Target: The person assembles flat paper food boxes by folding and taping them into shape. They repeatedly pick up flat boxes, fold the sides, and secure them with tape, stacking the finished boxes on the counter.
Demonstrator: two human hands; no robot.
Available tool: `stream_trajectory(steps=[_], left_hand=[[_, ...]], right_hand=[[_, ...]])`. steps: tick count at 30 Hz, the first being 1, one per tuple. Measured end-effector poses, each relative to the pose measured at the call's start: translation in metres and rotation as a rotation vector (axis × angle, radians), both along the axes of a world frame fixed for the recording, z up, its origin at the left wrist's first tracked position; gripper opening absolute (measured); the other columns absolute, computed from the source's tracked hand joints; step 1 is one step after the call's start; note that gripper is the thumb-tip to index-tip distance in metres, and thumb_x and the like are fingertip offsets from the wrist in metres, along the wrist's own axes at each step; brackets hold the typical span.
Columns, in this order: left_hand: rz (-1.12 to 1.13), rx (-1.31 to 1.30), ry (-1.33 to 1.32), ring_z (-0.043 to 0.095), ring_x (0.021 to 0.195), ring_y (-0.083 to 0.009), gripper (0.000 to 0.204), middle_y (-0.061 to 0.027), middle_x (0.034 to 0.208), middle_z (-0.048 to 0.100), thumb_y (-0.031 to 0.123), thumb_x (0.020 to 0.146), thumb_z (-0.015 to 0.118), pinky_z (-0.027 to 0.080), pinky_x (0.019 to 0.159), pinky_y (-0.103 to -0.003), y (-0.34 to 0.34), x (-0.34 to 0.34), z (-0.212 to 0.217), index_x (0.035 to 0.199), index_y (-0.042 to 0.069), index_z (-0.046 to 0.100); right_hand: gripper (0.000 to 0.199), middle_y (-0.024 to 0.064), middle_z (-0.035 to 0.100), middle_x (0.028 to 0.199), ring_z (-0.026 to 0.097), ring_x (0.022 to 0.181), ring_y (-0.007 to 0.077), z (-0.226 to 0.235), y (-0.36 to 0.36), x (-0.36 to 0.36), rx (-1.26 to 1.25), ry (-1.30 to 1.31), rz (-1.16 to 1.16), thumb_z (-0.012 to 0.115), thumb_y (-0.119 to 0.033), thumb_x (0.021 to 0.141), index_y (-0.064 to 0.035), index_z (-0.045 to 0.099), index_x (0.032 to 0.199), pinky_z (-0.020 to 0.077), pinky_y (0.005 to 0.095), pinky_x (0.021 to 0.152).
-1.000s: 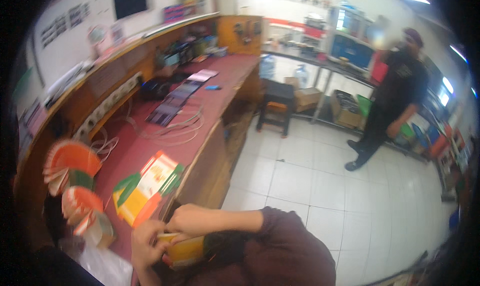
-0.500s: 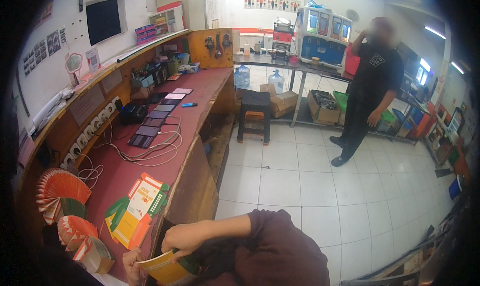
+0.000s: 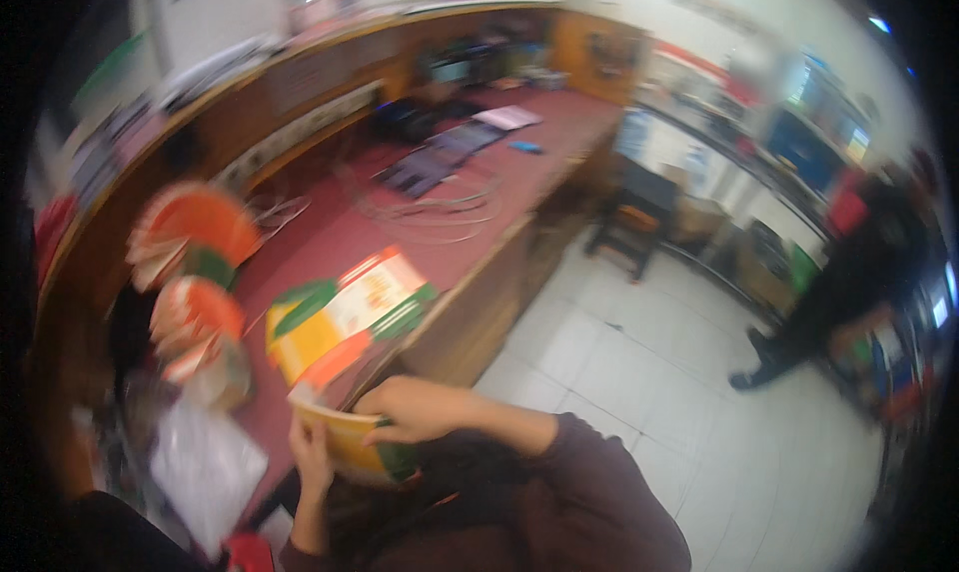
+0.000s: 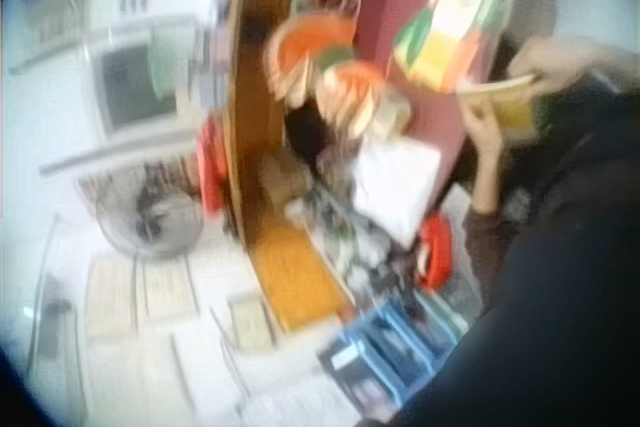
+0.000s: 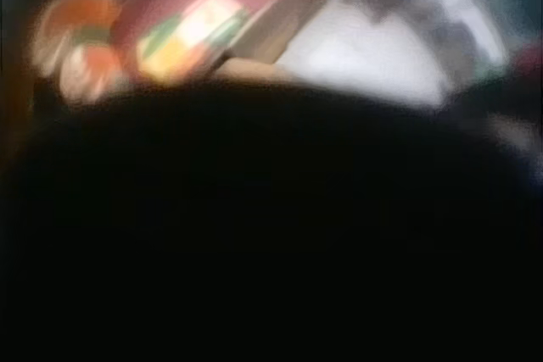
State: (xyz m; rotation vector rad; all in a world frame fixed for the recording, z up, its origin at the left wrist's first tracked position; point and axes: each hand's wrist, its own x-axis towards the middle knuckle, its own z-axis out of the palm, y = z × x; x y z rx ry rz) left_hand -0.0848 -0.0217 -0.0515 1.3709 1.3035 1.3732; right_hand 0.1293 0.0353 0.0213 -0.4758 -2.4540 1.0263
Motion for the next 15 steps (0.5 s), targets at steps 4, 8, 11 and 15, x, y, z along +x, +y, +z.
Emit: stream_trajectory(steps=[4, 8, 11, 15], left_hand=[[0.004, 0.173, -0.090, 0.056, 0.105, -0.0212, 0.066, -0.0150, 0.115, 0.056, 0.047, 0.087, 0.057, 0.043, 0.090, -0.033, -0.020, 0.006, -0.005, 0.124, -0.007, 0.045], [0.021, 0.172, -0.045, 0.059, 0.096, -0.0201, 0.060, -0.0140, 0.106, 0.059, 0.048, 0.088, 0.055, 0.047, 0.082, -0.031, -0.036, 0.008, -0.006, 0.114, -0.006, 0.052], [-0.102, 0.152, -0.028, 0.060, 0.091, -0.0194, 0.054, -0.0124, 0.101, 0.060, 0.047, 0.089, 0.054, 0.047, 0.080, -0.030, -0.041, 0.006, -0.005, 0.107, -0.004, 0.057], [-0.242, 0.143, -0.037, 0.060, 0.086, -0.0195, 0.042, -0.0115, 0.092, 0.062, 0.039, 0.091, 0.053, 0.047, 0.077, -0.030, -0.041, 0.004, -0.005, 0.098, -0.002, 0.062]], right_hand=[[0.042, 0.0130, 0.065, 0.085, 0.064, 0.080, 0.0242, -0.004, 0.027, -0.003, -0.283, -0.117, 0.358, 0.076, -0.034, 0.071, -0.0006, 0.062, 0.092, 0.0487, 0.0324, 0.072], [0.065, 0.0133, 0.053, 0.125, 0.053, 0.112, 0.0262, -0.054, 0.056, -0.016, -0.344, 0.194, -0.010, 0.070, -0.041, 0.077, -0.0032, 0.049, 0.126, 0.0415, 0.0375, 0.093], [0.071, 0.0131, 0.043, 0.137, 0.042, 0.125, 0.0310, -0.109, 0.072, -0.036, 0.294, -0.198, -0.632, 0.058, -0.049, 0.084, -0.0028, 0.038, 0.134, 0.0271, 0.0490, 0.105], [0.077, 0.0163, 0.035, 0.142, 0.030, 0.133, 0.0325, -0.127, 0.086, -0.026, 0.412, -0.560, -0.657, 0.057, -0.051, 0.083, -0.0033, 0.031, 0.138, 0.0094, 0.0602, 0.108]])
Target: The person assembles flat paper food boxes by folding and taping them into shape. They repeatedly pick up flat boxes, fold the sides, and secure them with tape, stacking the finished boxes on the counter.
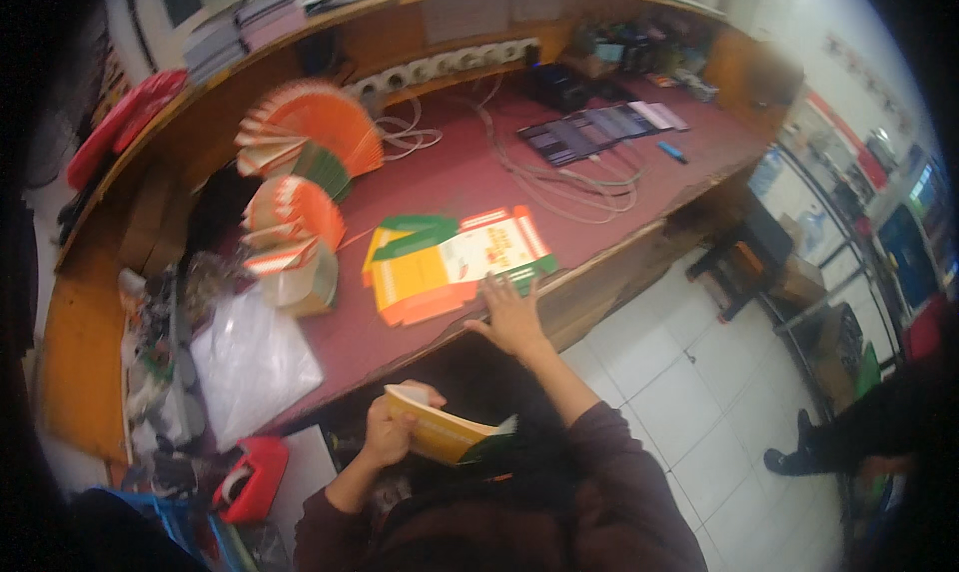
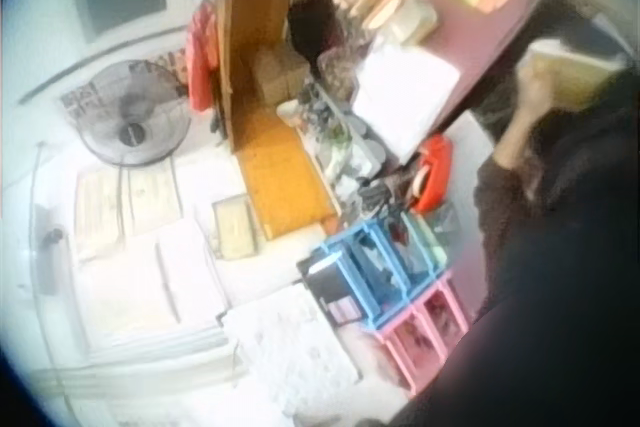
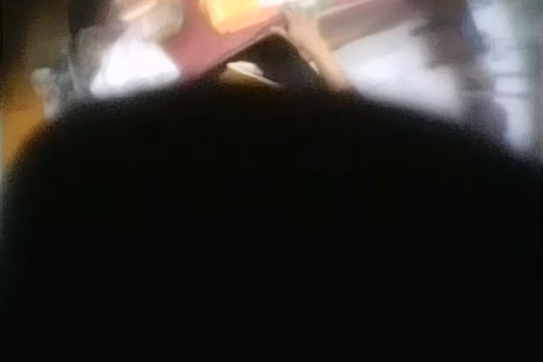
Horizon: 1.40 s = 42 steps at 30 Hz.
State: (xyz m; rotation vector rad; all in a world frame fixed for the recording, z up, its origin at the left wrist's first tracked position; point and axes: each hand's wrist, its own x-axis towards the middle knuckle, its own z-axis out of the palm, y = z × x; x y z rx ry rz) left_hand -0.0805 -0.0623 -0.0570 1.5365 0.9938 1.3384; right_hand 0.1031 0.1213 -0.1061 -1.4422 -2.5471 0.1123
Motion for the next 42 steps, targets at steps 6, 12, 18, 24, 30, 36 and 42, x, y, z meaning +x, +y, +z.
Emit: stream_trajectory(steps=[6, 12, 18, 24, 30, 36, 42], left_hand=[[0.377, -0.045, 0.142, 0.049, 0.067, -0.0136, 0.028, -0.0050, 0.074, 0.056, 0.020, 0.095, 0.047, 0.040, 0.061, -0.031, 0.024, -0.027, -0.036, 0.083, -0.003, 0.056], [0.137, 0.063, 0.029, 0.055, 0.082, -0.0244, 0.033, -0.0133, 0.089, 0.058, 0.030, 0.091, 0.048, 0.044, 0.074, -0.036, 0.049, -0.027, -0.075, 0.091, -0.002, 0.057], [-0.151, 0.085, 0.283, 0.047, 0.101, -0.0328, 0.047, -0.0157, 0.109, 0.051, 0.038, 0.082, 0.060, 0.040, 0.086, -0.044, 0.048, -0.013, -0.039, 0.108, 0.000, 0.050], [0.331, 0.912, 0.608, 0.040, 0.120, -0.0413, 0.074, -0.0182, 0.130, 0.044, 0.046, 0.073, 0.072, 0.036, 0.098, -0.052, 0.047, -0.031, 0.083, 0.125, 0.003, 0.042], [0.398, 1.212, 1.186, 0.064, 0.086, -0.0272, 0.010, -0.0028, 0.071, 0.062, 0.020, 0.084, 0.061, 0.045, 0.085, -0.043, 0.044, -0.029, 0.162, 0.083, 0.013, 0.069], [0.564, 1.365, 1.153, 0.062, 0.076, -0.0252, 0.010, -0.0046, 0.069, 0.060, 0.009, 0.082, 0.062, 0.048, 0.072, -0.037, 0.085, -0.035, 0.143, 0.073, 0.011, 0.065], [0.531, 1.453, 1.030, 0.061, 0.070, -0.0254, 0.014, -0.0069, 0.066, 0.058, 0.005, 0.077, 0.068, 0.047, 0.060, -0.034, 0.090, -0.046, 0.145, 0.066, 0.008, 0.060]], right_hand=[[0.052, 0.0181, 0.053, 0.123, 0.052, 0.113, 0.0272, 0.080, -0.032, 0.030, -0.661, 0.861, 0.280, 0.056, -0.027, 0.090, 0.0020, 0.040, 0.130, 0.0421, 0.0352, 0.095], [0.042, 0.0194, 0.063, 0.080, 0.061, 0.077, 0.0373, 0.122, -0.084, 0.043, -0.423, 0.363, 0.638, 0.067, -0.037, 0.080, 0.0008, 0.059, 0.096, 0.0482, 0.0414, 0.068], [0.037, 0.0174, 0.062, 0.079, 0.059, 0.077, 0.0374, 0.119, -0.109, 0.042, -0.381, 0.394, 0.679, 0.068, -0.035, 0.075, -0.0002, 0.059, 0.084, 0.0461, 0.0435, 0.064], [0.021, 0.0093, 0.053, 0.075, 0.056, 0.073, 0.0287, 0.162, -0.099, 0.039, 0.091, 0.335, 0.788, 0.062, -0.026, 0.077, -0.0067, 0.053, 0.075, 0.0421, 0.0398, 0.065], [0.011, 0.0026, 0.049, 0.079, 0.051, 0.076, 0.0196, 0.205, -0.074, 0.022, 0.702, 0.195, 0.761, 0.056, -0.021, 0.074, -0.0102, 0.054, 0.075, 0.0382, 0.0337, 0.068], [0.012, 0.0019, 0.045, 0.073, 0.047, 0.073, 0.0186, 0.185, -0.036, -0.004, 0.984, 0.333, 0.660, 0.057, -0.020, 0.070, -0.0088, 0.052, 0.072, 0.0374, 0.0324, 0.063], [0.012, 0.0013, 0.048, 0.074, 0.048, 0.071, 0.0190, 0.196, -0.038, -0.002, 0.962, 0.362, 0.667, 0.059, -0.021, 0.071, -0.0105, 0.054, 0.073, 0.0356, 0.0339, 0.064]])
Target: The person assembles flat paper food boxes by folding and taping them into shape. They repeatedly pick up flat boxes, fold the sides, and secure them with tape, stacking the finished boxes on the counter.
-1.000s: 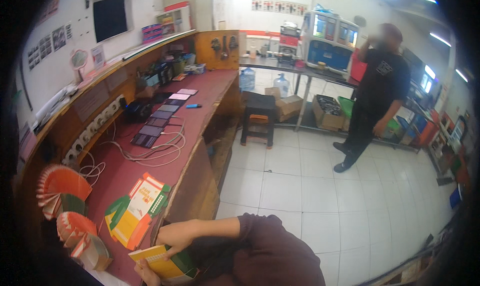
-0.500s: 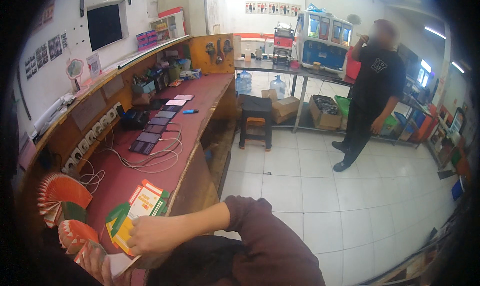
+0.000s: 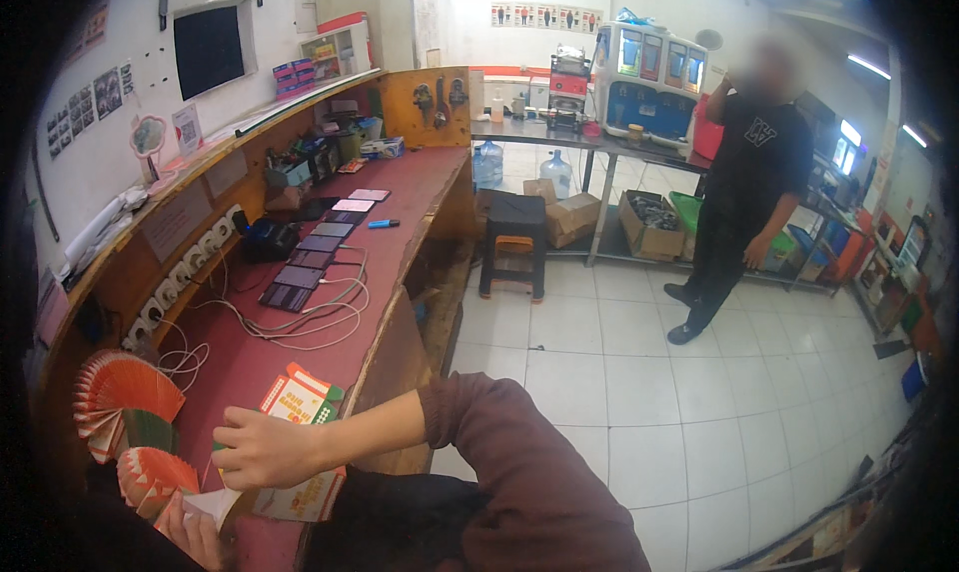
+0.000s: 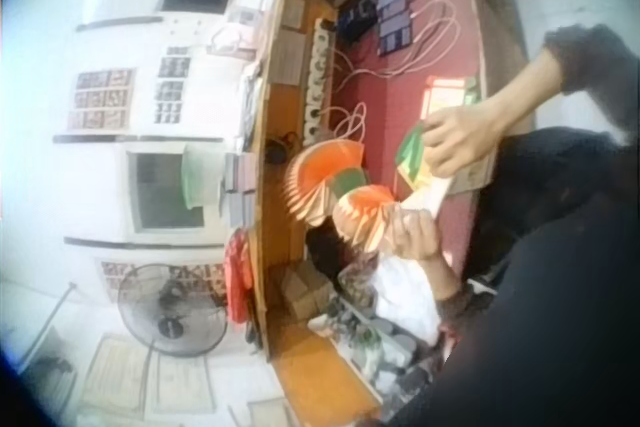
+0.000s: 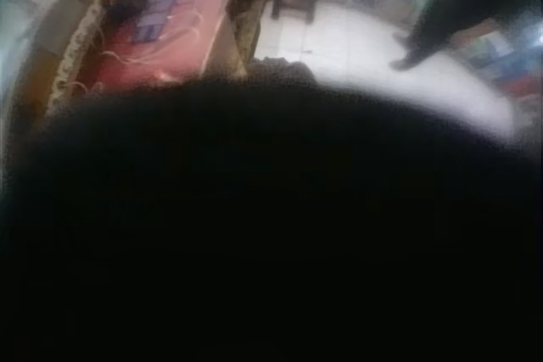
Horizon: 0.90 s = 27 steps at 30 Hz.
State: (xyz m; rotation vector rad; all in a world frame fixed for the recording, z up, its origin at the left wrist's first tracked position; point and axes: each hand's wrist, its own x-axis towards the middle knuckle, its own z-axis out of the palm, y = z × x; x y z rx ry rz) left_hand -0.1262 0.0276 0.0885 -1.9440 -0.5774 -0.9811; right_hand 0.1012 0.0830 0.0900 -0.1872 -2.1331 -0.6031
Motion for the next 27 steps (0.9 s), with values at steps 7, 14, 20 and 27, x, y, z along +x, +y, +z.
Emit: stream_trajectory(steps=[7, 14, 20, 27], left_hand=[[-0.136, -0.553, -0.024, 0.053, 0.052, -0.0246, 0.019, -0.0085, 0.061, 0.054, 0.010, 0.068, 0.076, 0.043, 0.053, -0.032, -0.018, -0.001, 0.068, 0.065, 0.005, 0.057], [-0.233, -0.513, -0.970, 0.057, 0.101, -0.0264, 0.055, -0.0190, 0.115, 0.056, 0.031, 0.086, 0.065, 0.046, 0.082, -0.039, -0.001, 0.018, 0.059, 0.121, -0.007, 0.047], [-0.330, -0.627, -1.029, 0.057, 0.103, -0.0283, 0.061, -0.0216, 0.120, 0.055, 0.040, 0.089, 0.057, 0.045, 0.089, -0.039, 0.010, 0.019, 0.024, 0.123, -0.010, 0.047], [-0.252, -0.490, -0.833, 0.057, 0.102, -0.0298, 0.051, -0.0202, 0.113, 0.057, 0.036, 0.089, 0.057, 0.044, 0.089, -0.040, 0.015, 0.011, 0.018, 0.117, -0.006, 0.052]], right_hand=[[0.023, -0.0011, 0.054, 0.074, 0.053, 0.074, 0.0181, 0.067, -0.005, 0.008, -0.315, -0.177, 0.126, 0.067, -0.034, 0.070, -0.0131, 0.059, 0.073, 0.0334, 0.0341, 0.066], [0.025, 0.0004, 0.053, 0.070, 0.053, 0.069, 0.0193, 0.085, 0.006, -0.001, -0.286, 0.101, 0.123, 0.070, -0.030, 0.067, -0.0108, 0.055, 0.067, 0.0348, 0.0334, 0.060], [0.025, 0.0010, 0.051, 0.066, 0.051, 0.064, 0.0226, 0.064, 0.012, -0.023, -0.239, 0.103, 0.341, 0.072, -0.025, 0.065, -0.0099, 0.052, 0.064, 0.0375, 0.0349, 0.053], [0.025, 0.0048, 0.056, 0.061, 0.060, 0.067, 0.0270, 0.063, 0.017, -0.013, -0.671, -0.077, 0.573, 0.073, -0.031, 0.062, -0.0096, 0.061, 0.065, 0.0447, 0.0394, 0.055]])
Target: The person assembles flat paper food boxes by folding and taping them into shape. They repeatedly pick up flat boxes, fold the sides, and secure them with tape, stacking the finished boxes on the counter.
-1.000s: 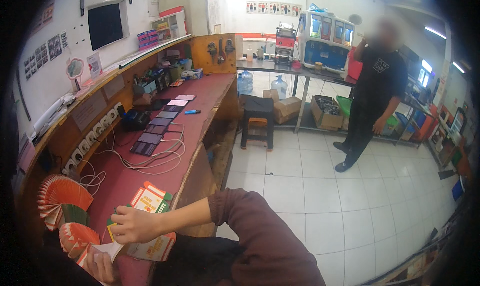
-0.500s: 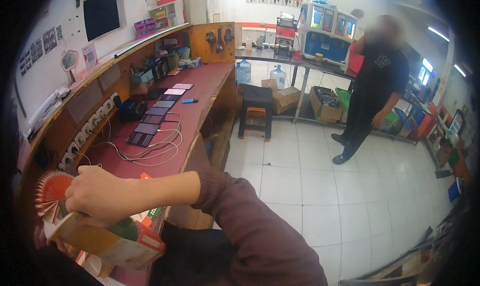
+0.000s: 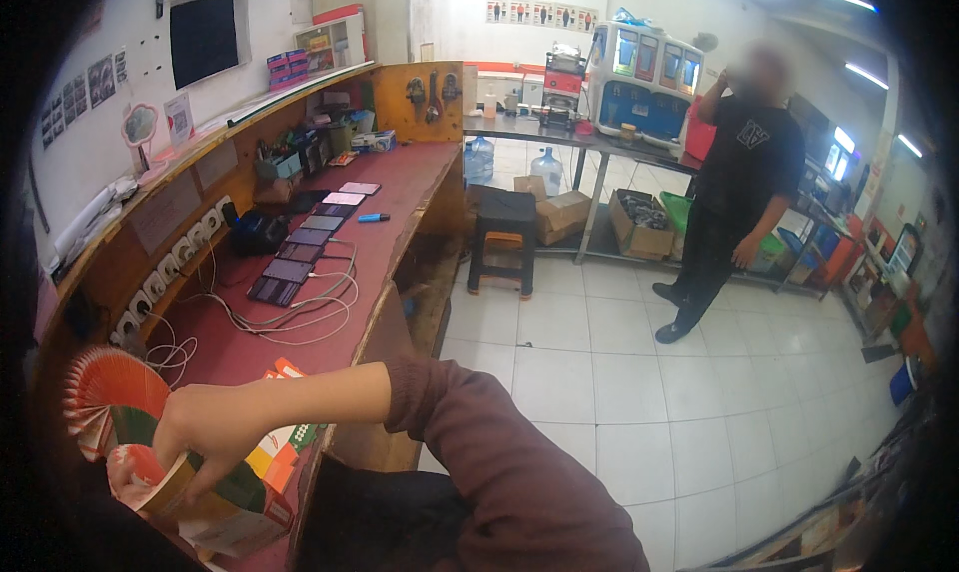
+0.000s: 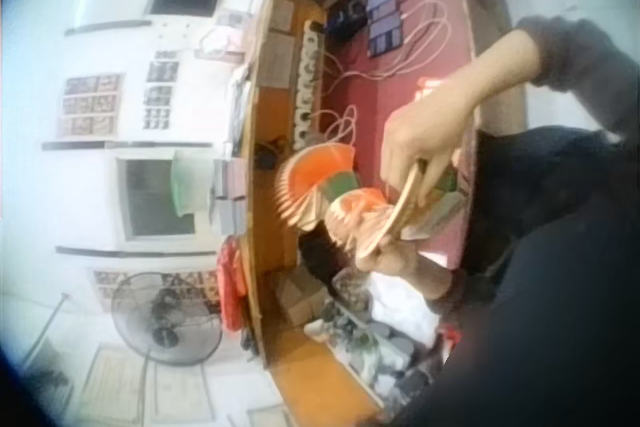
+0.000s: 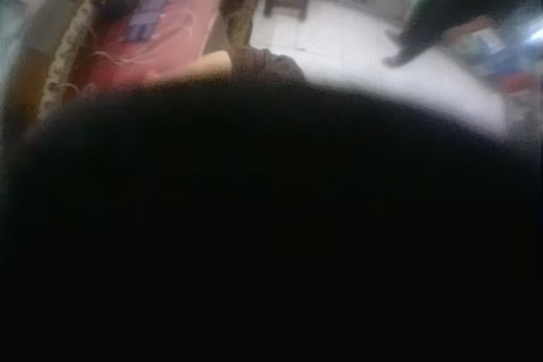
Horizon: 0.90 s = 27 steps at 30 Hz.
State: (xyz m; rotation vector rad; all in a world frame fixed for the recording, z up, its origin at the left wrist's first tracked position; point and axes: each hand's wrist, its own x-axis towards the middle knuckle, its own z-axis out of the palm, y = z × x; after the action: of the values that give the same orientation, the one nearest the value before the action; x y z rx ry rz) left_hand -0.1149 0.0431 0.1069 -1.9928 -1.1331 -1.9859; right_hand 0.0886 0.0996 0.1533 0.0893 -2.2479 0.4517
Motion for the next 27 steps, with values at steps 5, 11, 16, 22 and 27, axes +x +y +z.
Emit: stream_trajectory(steps=[5, 11, 16, 22, 27], left_hand=[[0.172, 0.185, 0.224, 0.056, 0.102, -0.0307, 0.045, -0.0191, 0.109, 0.058, 0.033, 0.089, 0.057, 0.043, 0.090, -0.041, 0.007, 0.003, 0.019, 0.114, -0.004, 0.055], [0.572, 0.461, 0.632, 0.054, 0.103, -0.0321, 0.037, -0.0174, 0.105, 0.058, 0.030, 0.091, 0.054, 0.042, 0.091, -0.044, 0.048, -0.025, -0.020, 0.110, -0.002, 0.056], [0.258, -0.123, 1.091, 0.055, 0.087, -0.0352, 0.030, -0.0137, 0.087, 0.057, 0.033, 0.077, 0.061, 0.039, 0.086, -0.050, 0.074, -0.030, -0.149, 0.084, 0.003, 0.059], [0.222, -0.107, 0.994, 0.052, 0.083, -0.0324, 0.030, -0.0140, 0.083, 0.055, 0.025, 0.068, 0.069, 0.042, 0.070, -0.042, 0.056, -0.017, -0.240, 0.076, -0.001, 0.056], [0.232, -0.034, 1.053, 0.057, 0.093, -0.0317, 0.024, -0.0131, 0.094, 0.060, 0.023, 0.083, 0.060, 0.044, 0.083, -0.043, 0.067, -0.037, -0.239, 0.091, 0.001, 0.062]], right_hand=[[0.020, 0.0027, 0.056, 0.070, 0.058, 0.072, 0.0243, 0.012, 0.017, 0.003, 0.304, -0.183, -0.284, 0.070, -0.028, 0.066, -0.0106, 0.061, 0.069, 0.0427, 0.0377, 0.057], [0.010, -0.0016, 0.054, 0.076, 0.054, 0.079, 0.0178, -0.047, 0.056, -0.014, 0.708, -0.101, -0.669, 0.060, -0.024, 0.072, -0.0138, 0.060, 0.071, 0.0397, 0.0325, 0.066], [0.011, 0.0007, 0.053, 0.081, 0.052, 0.082, 0.0196, -0.185, 0.084, -0.014, 0.754, -0.401, -0.485, 0.055, -0.022, 0.075, -0.0119, 0.060, 0.074, 0.0399, 0.0338, 0.066], [0.014, 0.0064, 0.054, 0.083, 0.055, 0.078, 0.0210, -0.299, 0.067, -0.016, 0.380, -0.577, -0.635, 0.056, -0.018, 0.075, -0.0045, 0.058, 0.071, 0.0466, 0.0334, 0.062], [0.014, 0.0105, 0.054, 0.077, 0.058, 0.076, 0.0278, -0.289, 0.083, 0.005, 0.073, -0.494, -0.516, 0.057, -0.016, 0.077, -0.0036, 0.057, 0.070, 0.0474, 0.0381, 0.063]])
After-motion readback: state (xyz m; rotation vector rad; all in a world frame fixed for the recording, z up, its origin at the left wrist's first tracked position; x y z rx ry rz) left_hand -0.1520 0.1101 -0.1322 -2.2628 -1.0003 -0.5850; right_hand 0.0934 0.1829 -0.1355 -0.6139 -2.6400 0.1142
